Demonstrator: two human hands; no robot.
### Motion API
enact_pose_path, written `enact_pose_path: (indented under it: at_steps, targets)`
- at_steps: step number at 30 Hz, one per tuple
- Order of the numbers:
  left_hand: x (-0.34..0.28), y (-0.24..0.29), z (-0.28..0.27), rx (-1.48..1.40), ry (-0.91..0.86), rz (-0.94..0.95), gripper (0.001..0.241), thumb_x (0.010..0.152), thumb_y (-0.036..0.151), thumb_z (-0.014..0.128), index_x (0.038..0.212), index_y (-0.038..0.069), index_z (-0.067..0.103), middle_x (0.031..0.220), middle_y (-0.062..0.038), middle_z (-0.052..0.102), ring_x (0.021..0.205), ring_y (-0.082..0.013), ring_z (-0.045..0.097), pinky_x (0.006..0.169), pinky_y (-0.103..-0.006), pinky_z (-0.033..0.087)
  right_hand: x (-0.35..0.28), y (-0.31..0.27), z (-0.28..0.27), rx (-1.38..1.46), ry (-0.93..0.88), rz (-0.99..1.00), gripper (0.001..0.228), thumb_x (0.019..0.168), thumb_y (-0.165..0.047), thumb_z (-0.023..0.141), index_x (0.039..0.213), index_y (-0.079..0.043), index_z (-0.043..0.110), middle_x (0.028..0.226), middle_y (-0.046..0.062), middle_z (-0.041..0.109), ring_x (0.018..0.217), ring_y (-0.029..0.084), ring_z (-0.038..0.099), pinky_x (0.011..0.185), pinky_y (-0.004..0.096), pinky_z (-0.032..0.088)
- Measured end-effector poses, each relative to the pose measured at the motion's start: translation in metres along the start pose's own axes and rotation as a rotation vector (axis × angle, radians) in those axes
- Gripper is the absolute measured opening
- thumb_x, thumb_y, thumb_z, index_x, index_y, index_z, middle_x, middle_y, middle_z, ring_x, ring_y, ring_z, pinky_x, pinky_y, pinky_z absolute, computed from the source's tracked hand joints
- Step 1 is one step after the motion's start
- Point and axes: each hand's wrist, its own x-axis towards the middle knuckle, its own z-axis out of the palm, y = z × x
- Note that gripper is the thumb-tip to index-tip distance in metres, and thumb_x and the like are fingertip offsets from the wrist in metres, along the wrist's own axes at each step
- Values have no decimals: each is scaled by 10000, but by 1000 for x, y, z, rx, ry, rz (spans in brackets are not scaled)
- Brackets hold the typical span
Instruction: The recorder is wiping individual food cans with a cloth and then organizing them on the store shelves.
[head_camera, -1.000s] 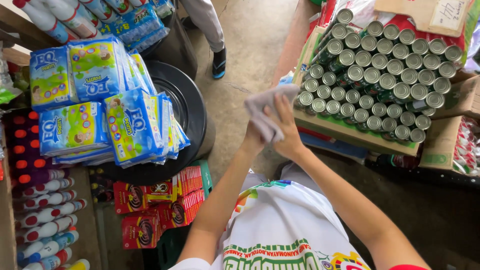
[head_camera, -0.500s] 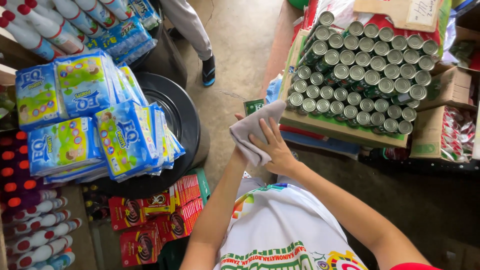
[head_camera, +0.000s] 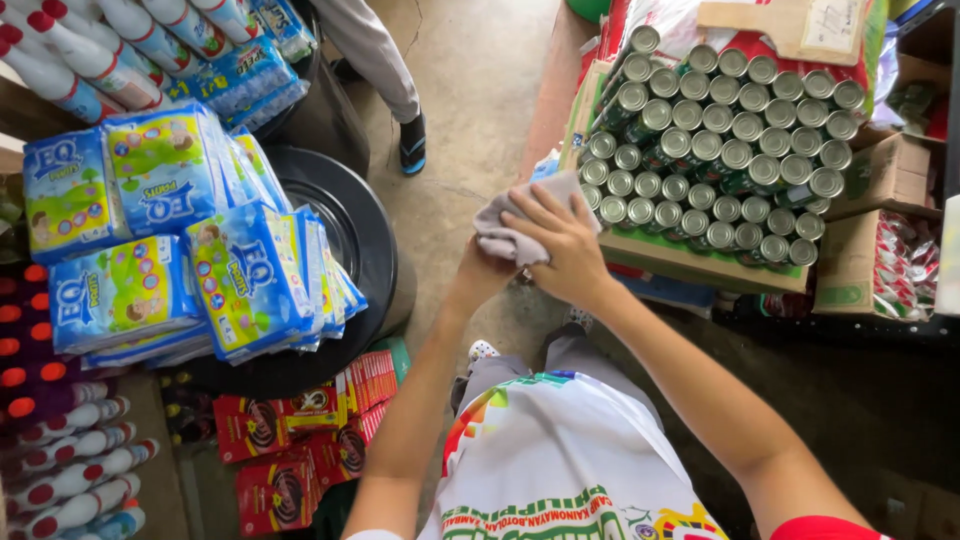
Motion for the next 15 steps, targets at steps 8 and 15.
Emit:
enact_pose_path:
  at_steps: [8,15]
  targets:
    - [6,52,-4,341,15,333,428,824,21,783,1234,37,662,1230,-165,693,1137,-258,676,989,-370,545,-45,0,14,67,108,81,621,773,-35,653,1386,-126,676,1544,68,576,1533,326,437,1254,603,248]
    - [-13,9,1,303,-40,68,392,915,53,744,1293,157,754,1194,-102,794,1141,-233,759,1014,-323,619,-23,1,2,54,97,20,583,760,-99,693,1342,-58,688,1450,126,623,1462,373,464,1185,577,342]
